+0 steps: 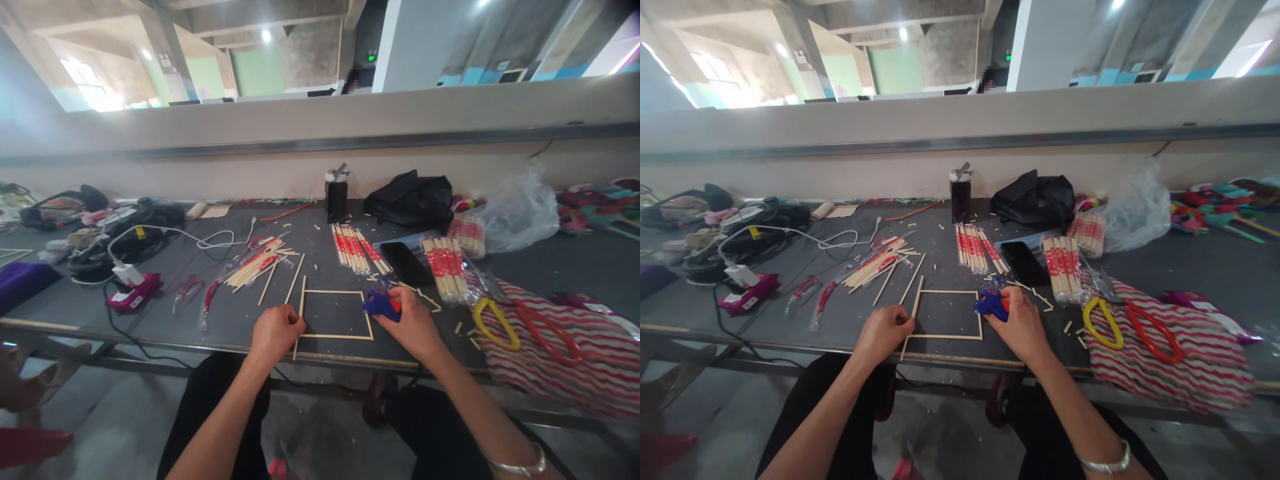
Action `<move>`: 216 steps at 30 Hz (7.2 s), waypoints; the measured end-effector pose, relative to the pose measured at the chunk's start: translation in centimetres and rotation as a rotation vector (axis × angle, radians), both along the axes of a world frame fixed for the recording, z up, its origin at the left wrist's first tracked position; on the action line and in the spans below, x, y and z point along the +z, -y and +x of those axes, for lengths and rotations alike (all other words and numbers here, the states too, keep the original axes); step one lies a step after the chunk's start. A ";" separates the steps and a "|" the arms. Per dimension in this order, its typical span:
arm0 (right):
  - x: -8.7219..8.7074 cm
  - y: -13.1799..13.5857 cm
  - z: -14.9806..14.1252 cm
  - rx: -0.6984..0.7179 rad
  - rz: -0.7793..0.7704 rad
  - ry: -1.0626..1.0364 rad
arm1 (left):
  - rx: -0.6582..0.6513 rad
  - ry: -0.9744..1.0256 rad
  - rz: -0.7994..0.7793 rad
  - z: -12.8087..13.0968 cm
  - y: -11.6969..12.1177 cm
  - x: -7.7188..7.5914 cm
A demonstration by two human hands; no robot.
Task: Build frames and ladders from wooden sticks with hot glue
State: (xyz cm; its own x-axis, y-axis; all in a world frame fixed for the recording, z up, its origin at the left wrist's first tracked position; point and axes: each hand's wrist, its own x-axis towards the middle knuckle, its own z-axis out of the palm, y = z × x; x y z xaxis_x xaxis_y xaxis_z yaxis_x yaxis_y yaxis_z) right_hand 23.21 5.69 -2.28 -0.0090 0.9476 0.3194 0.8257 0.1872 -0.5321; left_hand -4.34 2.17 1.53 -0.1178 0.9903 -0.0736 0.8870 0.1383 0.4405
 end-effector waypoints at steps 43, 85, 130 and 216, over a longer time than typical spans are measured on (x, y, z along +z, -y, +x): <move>5.5 -5.2 -12.6 0.315 -0.221 0.183 | 0.010 -0.182 -0.072 1.0 0.3 0.6; 2.8 -5.9 -15.0 0.183 -0.252 0.268 | 0.053 -0.201 -0.001 2.0 4.3 -0.5; 3.1 -6.1 -14.2 0.285 -0.224 0.183 | -0.011 -0.246 -0.057 2.6 3.8 0.8; 3.7 1.7 -10.2 0.547 -0.378 -0.106 | -0.085 -0.160 -0.030 0.5 2.9 2.0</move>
State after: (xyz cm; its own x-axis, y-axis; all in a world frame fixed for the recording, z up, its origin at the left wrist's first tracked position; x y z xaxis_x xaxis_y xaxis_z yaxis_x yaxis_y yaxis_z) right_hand 12.97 4.02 1.42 -0.5061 0.8625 -0.0080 0.6047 0.3481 -0.7164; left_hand -3.83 -0.71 3.54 -0.0465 0.9948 -0.0901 0.9544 0.0709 0.2899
